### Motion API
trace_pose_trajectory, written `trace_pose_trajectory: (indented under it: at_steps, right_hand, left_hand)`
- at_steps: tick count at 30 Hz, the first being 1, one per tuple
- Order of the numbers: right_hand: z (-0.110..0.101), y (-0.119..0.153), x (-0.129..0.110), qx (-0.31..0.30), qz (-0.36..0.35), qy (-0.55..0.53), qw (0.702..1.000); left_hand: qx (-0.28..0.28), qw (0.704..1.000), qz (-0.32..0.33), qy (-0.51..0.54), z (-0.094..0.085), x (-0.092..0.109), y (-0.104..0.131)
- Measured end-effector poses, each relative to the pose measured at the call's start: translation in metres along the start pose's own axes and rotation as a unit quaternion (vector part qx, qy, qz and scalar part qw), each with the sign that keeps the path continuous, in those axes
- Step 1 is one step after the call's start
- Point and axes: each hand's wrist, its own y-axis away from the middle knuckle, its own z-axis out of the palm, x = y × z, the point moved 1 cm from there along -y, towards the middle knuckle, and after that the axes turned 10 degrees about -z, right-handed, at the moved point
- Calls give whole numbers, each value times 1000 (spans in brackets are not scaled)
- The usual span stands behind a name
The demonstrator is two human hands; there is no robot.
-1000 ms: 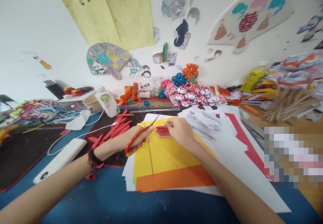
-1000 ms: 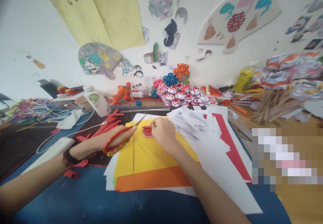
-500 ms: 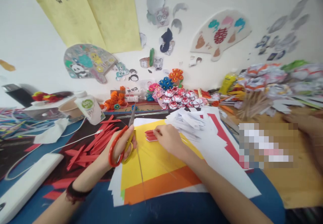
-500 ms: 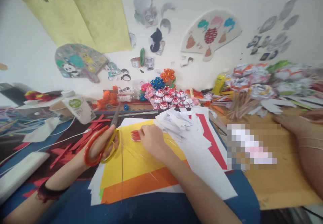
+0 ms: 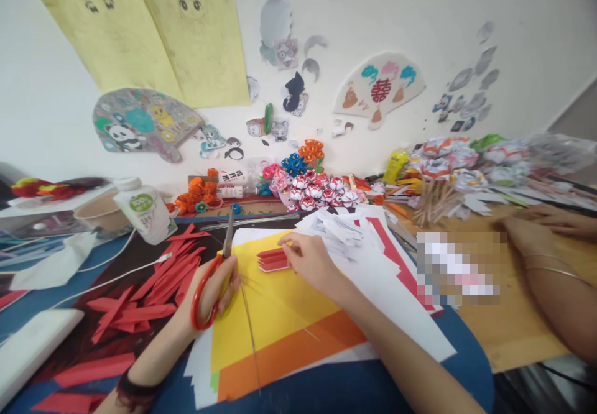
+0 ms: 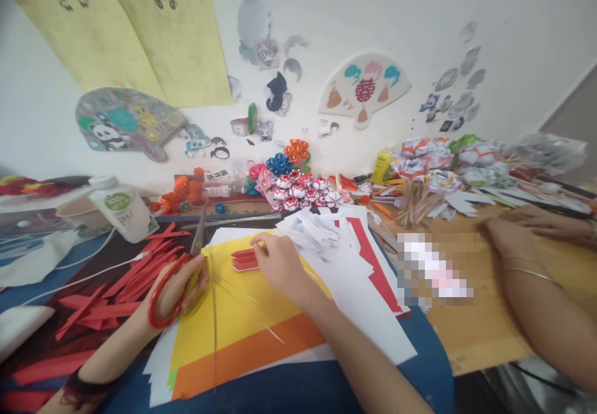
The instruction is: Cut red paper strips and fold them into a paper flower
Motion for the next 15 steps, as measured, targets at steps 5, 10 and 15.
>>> trace_pose_trajectory:
  at_steps: [5, 10, 15]
  right_hand:
    - [-5, 2, -2, -69, -15, -39, 997]
    - [-16, -2, -4, 1, -11, 22, 1000]
    - [-93, -41, 38, 84, 79, -3, 993]
  left_hand:
    - [-1, 1000, -7, -4, 4, 0, 6]
    - [11, 999, -6, -46, 7, 9, 17]
    - [14, 998, -42, -53, 6, 4, 15]
